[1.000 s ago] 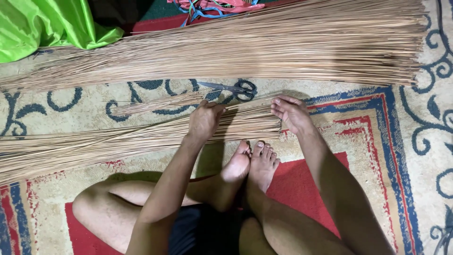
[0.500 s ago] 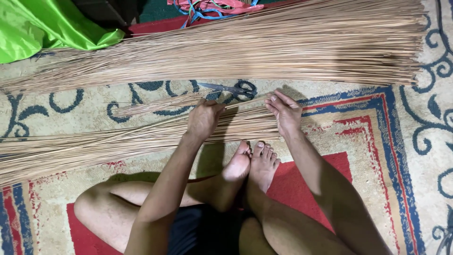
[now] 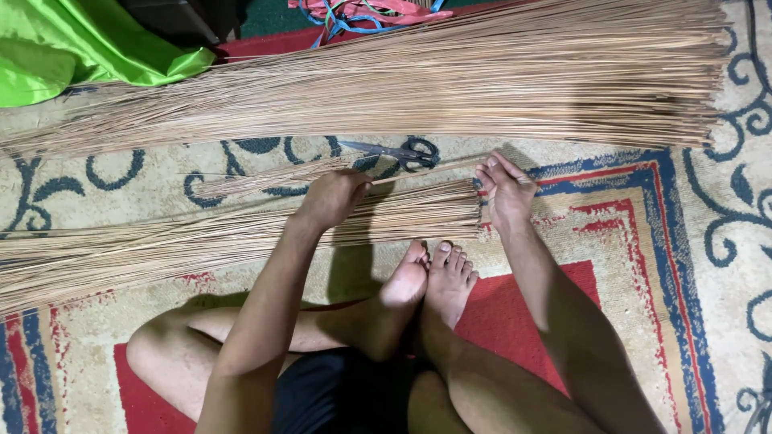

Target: Sorting and cutting long thin wooden sticks to a uniform length using scissors while sitting on the floor.

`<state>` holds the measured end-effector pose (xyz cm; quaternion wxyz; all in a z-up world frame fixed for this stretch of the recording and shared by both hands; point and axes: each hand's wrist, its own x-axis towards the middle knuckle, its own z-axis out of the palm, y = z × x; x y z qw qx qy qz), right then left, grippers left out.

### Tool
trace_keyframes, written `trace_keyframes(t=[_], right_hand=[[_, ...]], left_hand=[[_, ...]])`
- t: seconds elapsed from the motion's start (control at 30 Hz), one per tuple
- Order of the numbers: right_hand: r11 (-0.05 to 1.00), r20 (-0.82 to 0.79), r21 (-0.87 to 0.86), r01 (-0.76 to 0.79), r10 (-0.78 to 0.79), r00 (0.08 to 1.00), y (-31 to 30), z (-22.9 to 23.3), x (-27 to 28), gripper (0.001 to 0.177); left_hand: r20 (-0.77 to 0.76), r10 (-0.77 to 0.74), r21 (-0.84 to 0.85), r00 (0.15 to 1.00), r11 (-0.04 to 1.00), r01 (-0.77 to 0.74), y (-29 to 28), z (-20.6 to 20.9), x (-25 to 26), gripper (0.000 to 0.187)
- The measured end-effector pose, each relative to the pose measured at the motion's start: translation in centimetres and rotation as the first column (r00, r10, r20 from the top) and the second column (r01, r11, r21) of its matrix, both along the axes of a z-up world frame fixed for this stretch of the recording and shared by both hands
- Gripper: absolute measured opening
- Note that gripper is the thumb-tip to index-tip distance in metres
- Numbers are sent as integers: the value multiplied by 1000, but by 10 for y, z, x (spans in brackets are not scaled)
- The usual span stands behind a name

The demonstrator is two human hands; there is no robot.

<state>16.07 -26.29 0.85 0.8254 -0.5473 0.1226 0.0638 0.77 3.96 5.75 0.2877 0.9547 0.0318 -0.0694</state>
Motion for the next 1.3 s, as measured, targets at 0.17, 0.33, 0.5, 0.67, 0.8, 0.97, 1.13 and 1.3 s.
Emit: trace_keyframes(t=[0.17, 0.33, 0.5, 0.67, 0.8, 0.97, 1.13, 1.3], right_hand=[[999, -63, -32, -21, 19, 998, -7, 12, -1, 24], [997, -126, -43, -71, 65, 990, -14, 10, 8, 32], [583, 592, -791, 185, 653, 472, 13, 36, 4, 39], [122, 123, -992, 14, 976, 180, 41, 7, -32, 26], [-56, -71, -989, -137, 991, 109, 49, 13, -44, 20], [-56, -93, -959, -278, 988, 121, 28, 14, -29, 16], [-107, -198, -917, -385, 958, 207, 2, 38, 1, 21], [-145, -216, -923, -356, 962, 169, 19, 53, -3, 19]], left_hand=[[-7, -41, -64, 999, 997, 41, 1, -2, 4, 22], [38, -54, -58, 998, 997, 56, -1, -1, 5, 21], [53, -78, -32, 996, 996, 80, -18, -9, 2, 20], [69, -123, -3, 990, 992, 124, -41, -42, 6, 19], [74, -145, 63, 987, 988, 141, -48, -34, 2, 20], [11, -144, 29, 990, 989, 143, -29, 42, -17, 22], [-45, -115, 94, 992, 988, 119, 14, 28, -33, 26], [-1, -100, 98, 995, 990, 100, 17, -4, -27, 26]])
